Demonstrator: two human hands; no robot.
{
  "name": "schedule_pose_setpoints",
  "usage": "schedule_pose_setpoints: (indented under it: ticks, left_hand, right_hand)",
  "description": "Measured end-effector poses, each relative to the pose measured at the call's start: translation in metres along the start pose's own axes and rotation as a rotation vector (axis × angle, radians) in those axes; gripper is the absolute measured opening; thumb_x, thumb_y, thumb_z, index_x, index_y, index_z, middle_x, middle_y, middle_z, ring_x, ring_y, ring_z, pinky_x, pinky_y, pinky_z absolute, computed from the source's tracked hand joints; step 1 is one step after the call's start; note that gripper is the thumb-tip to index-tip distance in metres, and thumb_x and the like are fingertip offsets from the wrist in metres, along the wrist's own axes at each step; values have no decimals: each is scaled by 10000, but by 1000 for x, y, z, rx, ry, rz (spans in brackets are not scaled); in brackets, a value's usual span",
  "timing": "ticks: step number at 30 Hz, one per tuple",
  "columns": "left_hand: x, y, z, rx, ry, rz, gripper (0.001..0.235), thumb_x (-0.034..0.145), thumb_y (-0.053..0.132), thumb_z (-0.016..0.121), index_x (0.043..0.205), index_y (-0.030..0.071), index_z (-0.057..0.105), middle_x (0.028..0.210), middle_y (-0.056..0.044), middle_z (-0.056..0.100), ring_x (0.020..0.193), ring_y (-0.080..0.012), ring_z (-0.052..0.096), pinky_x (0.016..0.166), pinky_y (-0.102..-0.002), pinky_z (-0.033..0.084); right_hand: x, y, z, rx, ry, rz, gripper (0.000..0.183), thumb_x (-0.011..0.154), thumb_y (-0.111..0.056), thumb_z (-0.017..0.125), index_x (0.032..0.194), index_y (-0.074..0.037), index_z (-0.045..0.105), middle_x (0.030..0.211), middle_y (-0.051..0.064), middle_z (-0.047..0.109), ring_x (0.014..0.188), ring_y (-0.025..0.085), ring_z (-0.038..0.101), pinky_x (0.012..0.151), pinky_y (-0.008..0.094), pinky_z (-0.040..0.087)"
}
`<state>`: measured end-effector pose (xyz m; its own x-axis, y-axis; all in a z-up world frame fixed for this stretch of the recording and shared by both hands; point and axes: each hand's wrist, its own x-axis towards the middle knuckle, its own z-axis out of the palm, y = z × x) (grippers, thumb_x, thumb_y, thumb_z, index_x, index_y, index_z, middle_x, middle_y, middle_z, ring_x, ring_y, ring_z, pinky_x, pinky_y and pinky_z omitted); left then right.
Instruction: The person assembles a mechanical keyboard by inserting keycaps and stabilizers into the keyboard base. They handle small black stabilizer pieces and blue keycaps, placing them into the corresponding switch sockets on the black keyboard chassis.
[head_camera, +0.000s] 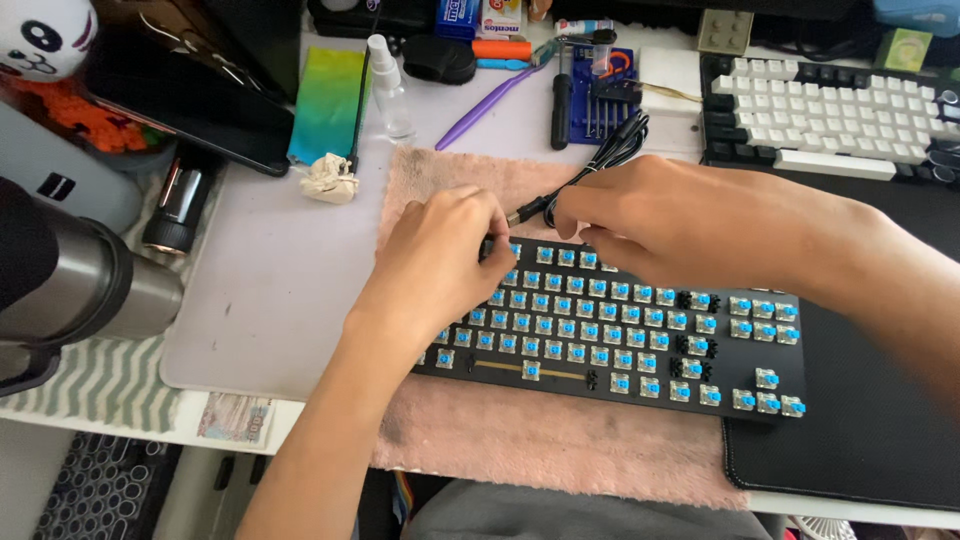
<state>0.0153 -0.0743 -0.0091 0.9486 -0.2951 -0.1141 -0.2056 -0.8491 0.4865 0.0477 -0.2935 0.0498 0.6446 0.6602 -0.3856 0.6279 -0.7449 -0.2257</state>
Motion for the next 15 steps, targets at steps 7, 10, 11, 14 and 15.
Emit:
schedule_pose_setpoints:
  ticks: [7, 10, 11, 14, 15]
  left_hand:
    - [-2, -22, -27, -65, 134, 100, 99, 1002, 88, 609, 946, 75, 690, 988, -54, 711, 842, -180, 657, 785, -371, 546]
    - [1, -49, -27, -68, 195, 114, 81, 969, 51, 619, 942, 44, 695, 991, -69, 704, 885, -202, 683, 807, -371, 537]
    - [3, -58, -25, -1, 210, 104, 82, 966, 67, 632, 907, 81, 688, 972, -36, 697, 856, -230, 660, 886, -421, 455]
    - [6, -73, -20, 74, 227, 79, 84, 961, 96, 662, 890, 110, 704, 975, -14, 714, 863, -282, 643, 932, -478, 394]
    - [7, -76, -19, 84, 226, 65, 72, 960, 110, 678, 908, 102, 727, 996, -27, 738, 899, -306, 650, 901, -486, 417]
  right_hand:
    - [-3, -4, -1, -101, -1, -59, 193, 1051, -273, 428, 1108, -207, 600, 1048, -37, 710, 951, 197, 703, 785, 425, 569]
    - [-2, -4, -3, -118, -72, 51, 208, 1043, -298, 410, 1104, -282, 608, 1019, -35, 702, 917, 190, 724, 790, 397, 566]
    - [1, 2, 1, -116, -55, -8, 207, 1044, -289, 415, 1116, -267, 608, 1032, -49, 708, 951, 188, 711, 819, 408, 561]
    - [3, 6, 4, -105, -35, -66, 204, 1046, -268, 424, 1123, -245, 612, 1035, -51, 716, 962, 186, 708, 830, 415, 564]
    - [4, 6, 4, -95, -33, -63, 202, 1047, -257, 429, 1117, -239, 617, 1026, -39, 718, 940, 185, 718, 811, 412, 572]
